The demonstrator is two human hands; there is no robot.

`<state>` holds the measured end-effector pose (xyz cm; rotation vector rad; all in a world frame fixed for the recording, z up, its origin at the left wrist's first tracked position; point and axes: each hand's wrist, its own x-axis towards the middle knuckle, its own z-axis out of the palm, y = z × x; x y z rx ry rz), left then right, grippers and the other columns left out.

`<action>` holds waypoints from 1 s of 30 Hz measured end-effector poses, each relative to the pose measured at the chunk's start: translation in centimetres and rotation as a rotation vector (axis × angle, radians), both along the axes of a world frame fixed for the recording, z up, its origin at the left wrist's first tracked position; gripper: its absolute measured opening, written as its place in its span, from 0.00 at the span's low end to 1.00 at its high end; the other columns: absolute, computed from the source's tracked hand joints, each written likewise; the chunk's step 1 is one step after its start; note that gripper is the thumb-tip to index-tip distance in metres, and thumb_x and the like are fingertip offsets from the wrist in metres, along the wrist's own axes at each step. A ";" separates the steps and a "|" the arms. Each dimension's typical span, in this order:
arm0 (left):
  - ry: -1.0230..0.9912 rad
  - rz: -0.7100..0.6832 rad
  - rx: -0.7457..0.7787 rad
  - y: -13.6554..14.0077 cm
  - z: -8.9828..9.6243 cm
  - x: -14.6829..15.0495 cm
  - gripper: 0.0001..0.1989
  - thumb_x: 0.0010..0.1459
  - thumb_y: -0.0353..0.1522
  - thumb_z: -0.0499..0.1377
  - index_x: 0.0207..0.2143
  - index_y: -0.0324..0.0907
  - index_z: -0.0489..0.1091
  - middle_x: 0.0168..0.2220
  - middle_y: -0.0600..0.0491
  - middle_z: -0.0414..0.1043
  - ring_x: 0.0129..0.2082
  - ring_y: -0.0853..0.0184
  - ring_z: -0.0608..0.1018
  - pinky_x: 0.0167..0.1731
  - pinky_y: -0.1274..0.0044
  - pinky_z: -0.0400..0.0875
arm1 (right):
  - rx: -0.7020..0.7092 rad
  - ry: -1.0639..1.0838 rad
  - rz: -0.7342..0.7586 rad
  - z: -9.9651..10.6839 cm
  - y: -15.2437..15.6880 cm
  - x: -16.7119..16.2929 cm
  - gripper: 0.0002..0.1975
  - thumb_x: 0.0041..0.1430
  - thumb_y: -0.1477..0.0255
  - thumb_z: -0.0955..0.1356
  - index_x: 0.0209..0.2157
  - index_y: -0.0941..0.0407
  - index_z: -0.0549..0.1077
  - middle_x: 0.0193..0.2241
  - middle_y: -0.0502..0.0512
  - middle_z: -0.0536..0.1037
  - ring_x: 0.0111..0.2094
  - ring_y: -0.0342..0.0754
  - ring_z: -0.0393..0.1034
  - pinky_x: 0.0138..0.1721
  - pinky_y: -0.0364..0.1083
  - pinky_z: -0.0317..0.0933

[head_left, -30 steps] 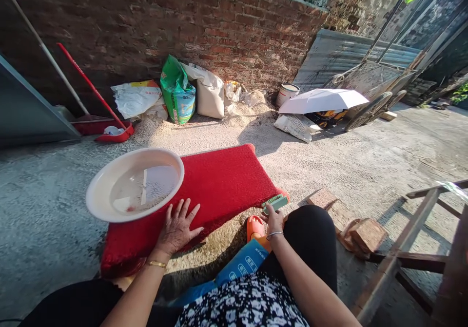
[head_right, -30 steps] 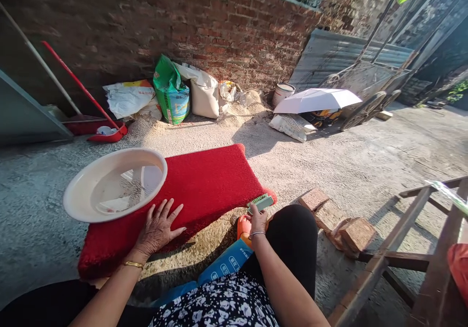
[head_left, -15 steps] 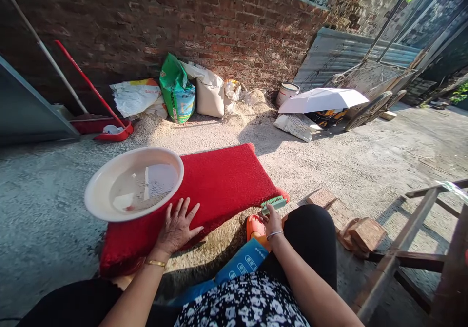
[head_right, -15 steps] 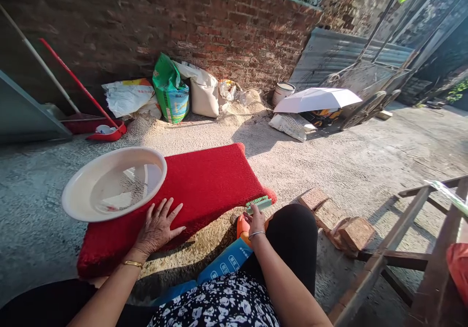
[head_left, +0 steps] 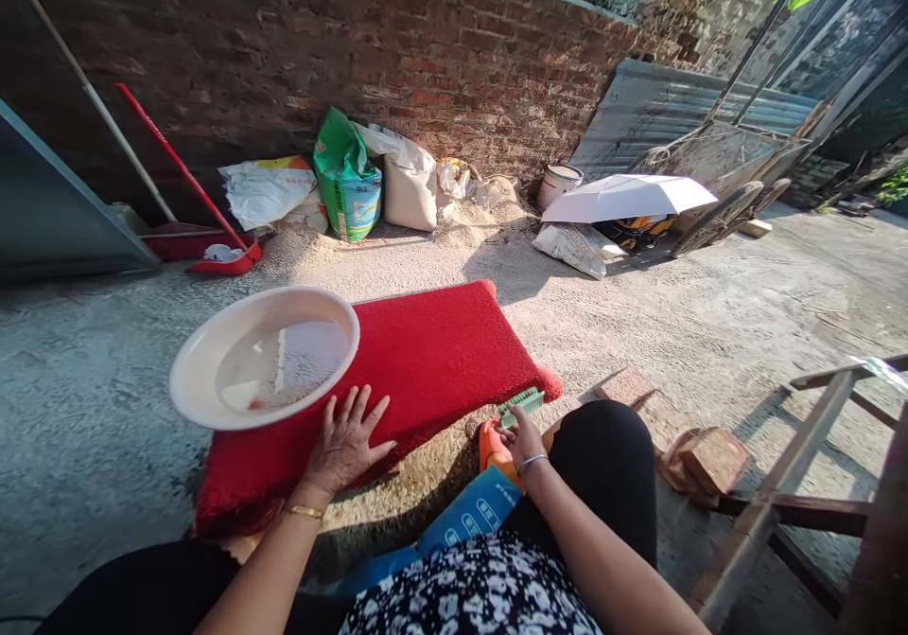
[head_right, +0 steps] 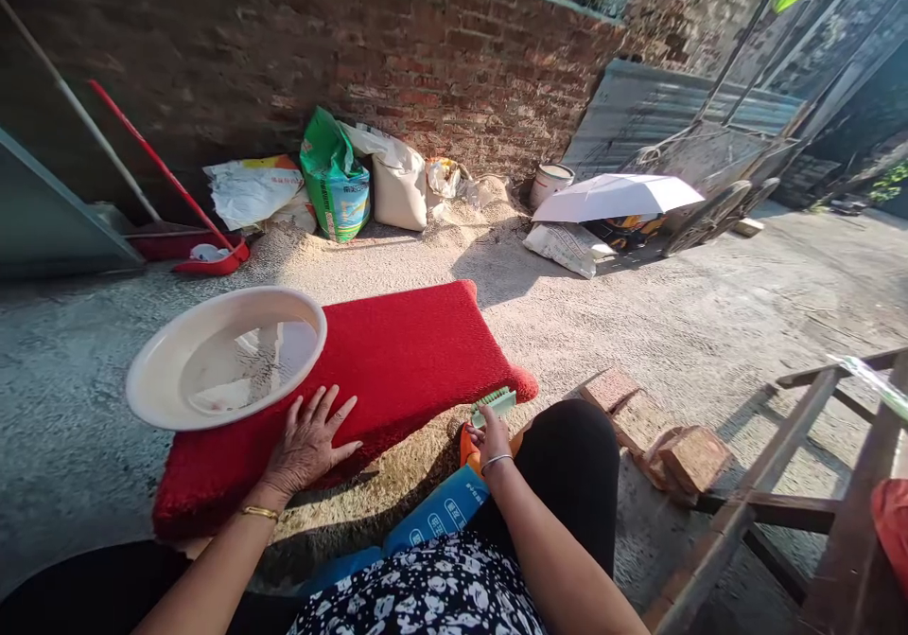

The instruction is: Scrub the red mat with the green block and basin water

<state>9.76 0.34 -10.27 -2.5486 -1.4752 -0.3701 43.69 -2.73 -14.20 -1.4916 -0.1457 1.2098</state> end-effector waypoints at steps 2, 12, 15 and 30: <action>-0.004 -0.001 0.000 0.0 0.0 0.0 0.36 0.51 0.49 0.59 0.60 0.46 0.60 0.63 0.38 0.54 0.62 0.45 0.57 0.59 0.51 0.42 | 0.071 0.056 -0.036 0.6 0.2 -0.5 0.19 0.41 0.60 0.73 0.31 0.54 0.63 0.19 0.44 0.66 0.24 0.45 0.72 0.20 0.39 0.60; -0.040 0.006 -0.032 -0.1 0.4 0.1 0.35 0.51 0.48 0.59 0.60 0.47 0.60 0.63 0.40 0.53 0.62 0.46 0.57 0.60 0.51 0.41 | -0.043 0.193 0.003 0.4 0.6 -1.8 0.19 0.43 0.62 0.73 0.32 0.53 0.64 0.19 0.45 0.67 0.26 0.46 0.73 0.20 0.39 0.61; -0.035 0.010 -0.035 -0.1 0.4 0.1 0.35 0.51 0.48 0.59 0.60 0.47 0.60 0.63 0.41 0.53 0.63 0.46 0.56 0.59 0.51 0.41 | -0.171 0.205 -0.002 0.0 -0.1 -1.8 0.18 0.44 0.61 0.73 0.31 0.53 0.64 0.17 0.45 0.64 0.24 0.47 0.72 0.18 0.40 0.59; 0.000 0.011 -0.026 -0.2 0.6 0.1 0.35 0.52 0.48 0.59 0.60 0.45 0.60 0.63 0.39 0.53 0.63 0.45 0.56 0.59 0.51 0.42 | -0.044 0.196 0.080 -0.2 0.1 -3.6 0.18 0.44 0.61 0.73 0.31 0.53 0.64 0.19 0.47 0.68 0.26 0.47 0.73 0.21 0.41 0.62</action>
